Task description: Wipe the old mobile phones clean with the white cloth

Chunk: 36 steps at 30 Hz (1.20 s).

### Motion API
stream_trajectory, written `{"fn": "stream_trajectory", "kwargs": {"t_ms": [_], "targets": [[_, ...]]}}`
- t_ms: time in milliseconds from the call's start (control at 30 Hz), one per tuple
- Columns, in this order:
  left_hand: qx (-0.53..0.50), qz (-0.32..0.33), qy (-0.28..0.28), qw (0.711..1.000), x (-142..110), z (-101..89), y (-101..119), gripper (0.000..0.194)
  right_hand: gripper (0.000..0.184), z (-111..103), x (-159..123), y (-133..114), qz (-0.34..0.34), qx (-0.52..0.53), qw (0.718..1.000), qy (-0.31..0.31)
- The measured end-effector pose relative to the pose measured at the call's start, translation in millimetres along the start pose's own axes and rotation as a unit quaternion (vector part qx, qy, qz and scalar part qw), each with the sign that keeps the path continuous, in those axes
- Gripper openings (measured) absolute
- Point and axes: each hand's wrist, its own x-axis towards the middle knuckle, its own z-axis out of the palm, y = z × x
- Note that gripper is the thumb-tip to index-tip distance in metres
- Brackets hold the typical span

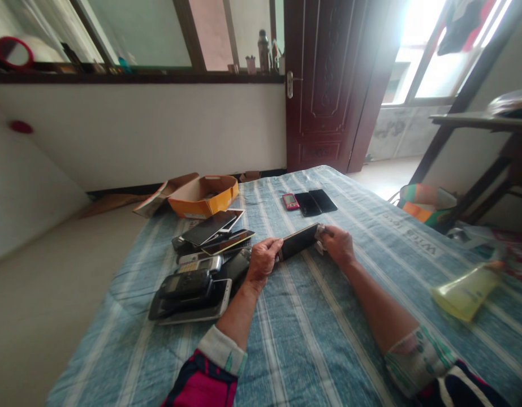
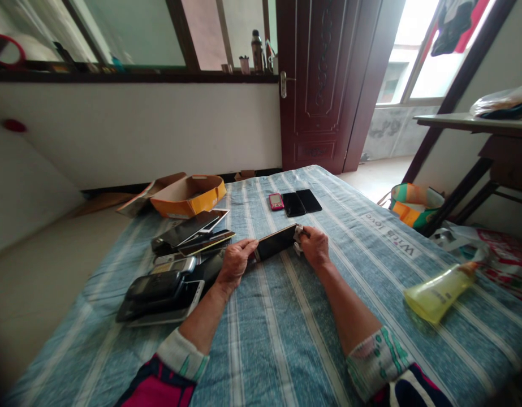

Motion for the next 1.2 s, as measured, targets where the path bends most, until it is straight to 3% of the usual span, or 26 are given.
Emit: {"fn": "stream_trajectory", "kwargs": {"t_ms": [100,300,633,867,1200], "targets": [[0.003,0.003,-0.004,1.0,-0.6,-0.2,0.0,0.025,0.032,0.5,1.7,-1.9,0.013,0.038,0.999,0.005],[0.001,0.0,-0.007,1.0,-1.0,0.0,-1.7,0.028,0.023,5.0,4.3,1.1,-0.014,-0.058,0.998,-0.019],[0.009,0.011,-0.009,1.0,-5.1,0.6,3.6,0.027,0.022,7.2,3.9,3.0,-0.009,-0.059,0.998,-0.014],[0.031,0.021,-0.009,0.999,-4.7,0.4,1.2,0.028,0.023,9.2,2.4,0.9,0.005,-0.04,0.999,0.032],[0.03,0.021,-0.003,0.999,-4.5,0.1,-2.4,0.03,0.022,11.8,-10.2,-15.8,-0.046,-0.152,0.985,-0.067]]}}
